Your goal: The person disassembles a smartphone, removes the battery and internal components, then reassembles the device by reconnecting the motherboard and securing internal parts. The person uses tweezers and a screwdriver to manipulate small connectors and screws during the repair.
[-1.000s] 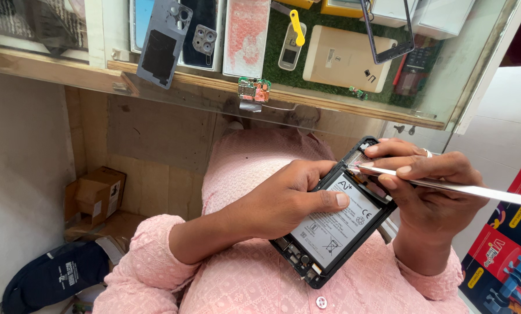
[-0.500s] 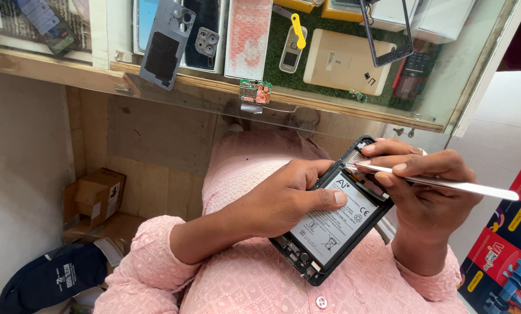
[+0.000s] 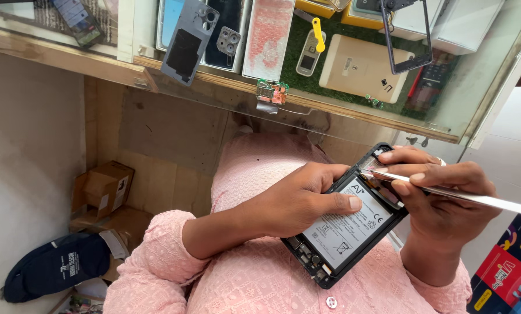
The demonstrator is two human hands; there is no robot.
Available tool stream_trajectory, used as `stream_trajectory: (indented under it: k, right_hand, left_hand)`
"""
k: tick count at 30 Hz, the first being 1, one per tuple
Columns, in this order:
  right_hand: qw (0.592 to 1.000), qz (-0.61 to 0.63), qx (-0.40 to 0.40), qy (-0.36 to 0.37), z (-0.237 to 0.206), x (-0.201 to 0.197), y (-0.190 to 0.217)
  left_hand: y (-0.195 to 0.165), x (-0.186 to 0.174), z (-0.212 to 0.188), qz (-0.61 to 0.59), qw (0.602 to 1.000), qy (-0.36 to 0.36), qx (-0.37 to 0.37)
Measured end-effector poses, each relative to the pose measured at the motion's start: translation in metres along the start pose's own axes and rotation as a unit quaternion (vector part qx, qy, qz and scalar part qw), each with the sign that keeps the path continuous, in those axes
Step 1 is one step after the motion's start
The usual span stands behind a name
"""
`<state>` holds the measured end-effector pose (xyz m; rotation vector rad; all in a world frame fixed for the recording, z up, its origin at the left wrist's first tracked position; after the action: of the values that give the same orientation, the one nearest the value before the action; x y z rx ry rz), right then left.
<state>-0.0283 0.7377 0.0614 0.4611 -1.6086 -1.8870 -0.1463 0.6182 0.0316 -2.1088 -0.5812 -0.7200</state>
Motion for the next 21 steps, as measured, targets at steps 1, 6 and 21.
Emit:
stream_trajectory:
  k: [1, 6, 21]
  right_hand:
    - [1.000, -0.006, 0.002, 0.000, 0.0002, -0.0002, 0.0000]
    - [1.000, -0.021, -0.016, 0.016, -0.0005, 0.0002, 0.0022]
    - [0.999, -0.006, -0.039, 0.004, -0.0026, 0.0012, 0.0015]
  left_hand:
    - [0.0002, 0.0011, -0.0002, -0.006, 1.000, 0.002, 0.001]
    - [0.0032, 0.0005, -0.0027, -0.004, 1.000, 0.000, 0.001]
    - [0.0012, 0.0020, -0.0051, -0.001, 1.000, 0.000, 0.013]
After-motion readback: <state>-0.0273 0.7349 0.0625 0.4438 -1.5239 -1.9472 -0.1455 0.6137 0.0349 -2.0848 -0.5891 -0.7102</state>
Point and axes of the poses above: each hand's wrist, its own z-axis towards the middle knuckle, its own x-axis out of the palm, y = z × x, the point moved 8 cm from there along z, towards the middle knuckle, and after that the axes turned 3 degrees about -x, right-handed, at the moved point
